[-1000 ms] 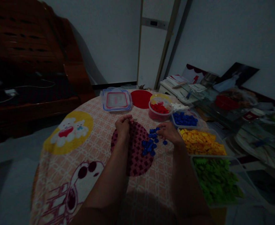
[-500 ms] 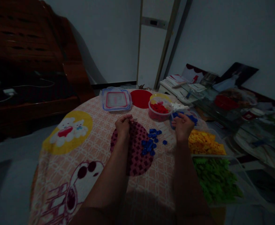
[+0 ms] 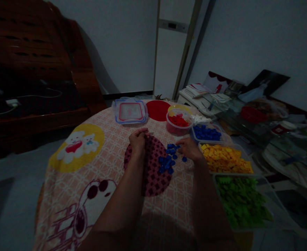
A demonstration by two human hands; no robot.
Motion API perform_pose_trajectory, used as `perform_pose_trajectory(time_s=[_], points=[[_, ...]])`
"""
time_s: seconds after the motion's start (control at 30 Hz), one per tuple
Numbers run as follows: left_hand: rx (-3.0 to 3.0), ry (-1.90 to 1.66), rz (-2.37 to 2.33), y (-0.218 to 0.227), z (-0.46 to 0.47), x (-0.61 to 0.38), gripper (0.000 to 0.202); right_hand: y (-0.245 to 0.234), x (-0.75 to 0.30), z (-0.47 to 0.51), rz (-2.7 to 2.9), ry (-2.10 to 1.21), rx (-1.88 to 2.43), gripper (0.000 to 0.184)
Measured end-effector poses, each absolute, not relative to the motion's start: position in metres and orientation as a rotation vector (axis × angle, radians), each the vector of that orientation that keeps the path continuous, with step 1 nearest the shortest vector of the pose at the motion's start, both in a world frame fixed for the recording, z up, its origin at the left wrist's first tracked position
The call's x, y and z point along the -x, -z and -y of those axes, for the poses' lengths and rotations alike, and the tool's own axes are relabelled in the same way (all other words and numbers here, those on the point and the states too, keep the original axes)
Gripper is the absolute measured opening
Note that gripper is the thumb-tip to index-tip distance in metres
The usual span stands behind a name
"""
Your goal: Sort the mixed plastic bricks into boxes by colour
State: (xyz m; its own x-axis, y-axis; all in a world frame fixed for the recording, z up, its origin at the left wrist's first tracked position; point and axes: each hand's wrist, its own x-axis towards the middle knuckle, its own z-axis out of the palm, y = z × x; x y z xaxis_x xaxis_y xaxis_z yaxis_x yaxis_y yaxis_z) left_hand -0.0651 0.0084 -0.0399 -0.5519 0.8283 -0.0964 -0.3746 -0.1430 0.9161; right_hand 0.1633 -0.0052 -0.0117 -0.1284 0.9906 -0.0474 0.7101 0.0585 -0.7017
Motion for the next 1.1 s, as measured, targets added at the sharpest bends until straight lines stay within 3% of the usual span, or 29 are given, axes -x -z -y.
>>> perform_pose_trajectory(time_s=[0.13,0.3,0.47,0.7,0.87,1.1], points=[[-0.574,-1.808,-1.259,0.040,-0.008,0.065,0.021,0.015,-0.160,0.005,1.944,-0.851,1.793,0.032],[-0.578,-1.807,-1.256,0.039,-0.006,0.064,0.020,0.014,-0.159,0.003,1.928,-0.834,1.778,0.017],[-0.575,-1.808,-1.245,0.039,-0.006,0.064,0.021,0.009,-0.161,0.004,1.936,-0.812,1.806,0.014],[-0.571,-1.793,-1.254,0.038,-0.006,0.064,0.022,0.006,-0.162,0.007,2.010,-0.795,1.849,0.014],[-0.562,-1.798,-1.253,0.037,-0.006,0.064,0.022,0.007,-0.161,0.008,2.095,-0.767,1.881,0.028],[-0.568,-1.793,-1.267,0.037,-0.006,0.064,0.023,0.017,-0.159,0.006,2.068,-0.729,1.877,0.023]])
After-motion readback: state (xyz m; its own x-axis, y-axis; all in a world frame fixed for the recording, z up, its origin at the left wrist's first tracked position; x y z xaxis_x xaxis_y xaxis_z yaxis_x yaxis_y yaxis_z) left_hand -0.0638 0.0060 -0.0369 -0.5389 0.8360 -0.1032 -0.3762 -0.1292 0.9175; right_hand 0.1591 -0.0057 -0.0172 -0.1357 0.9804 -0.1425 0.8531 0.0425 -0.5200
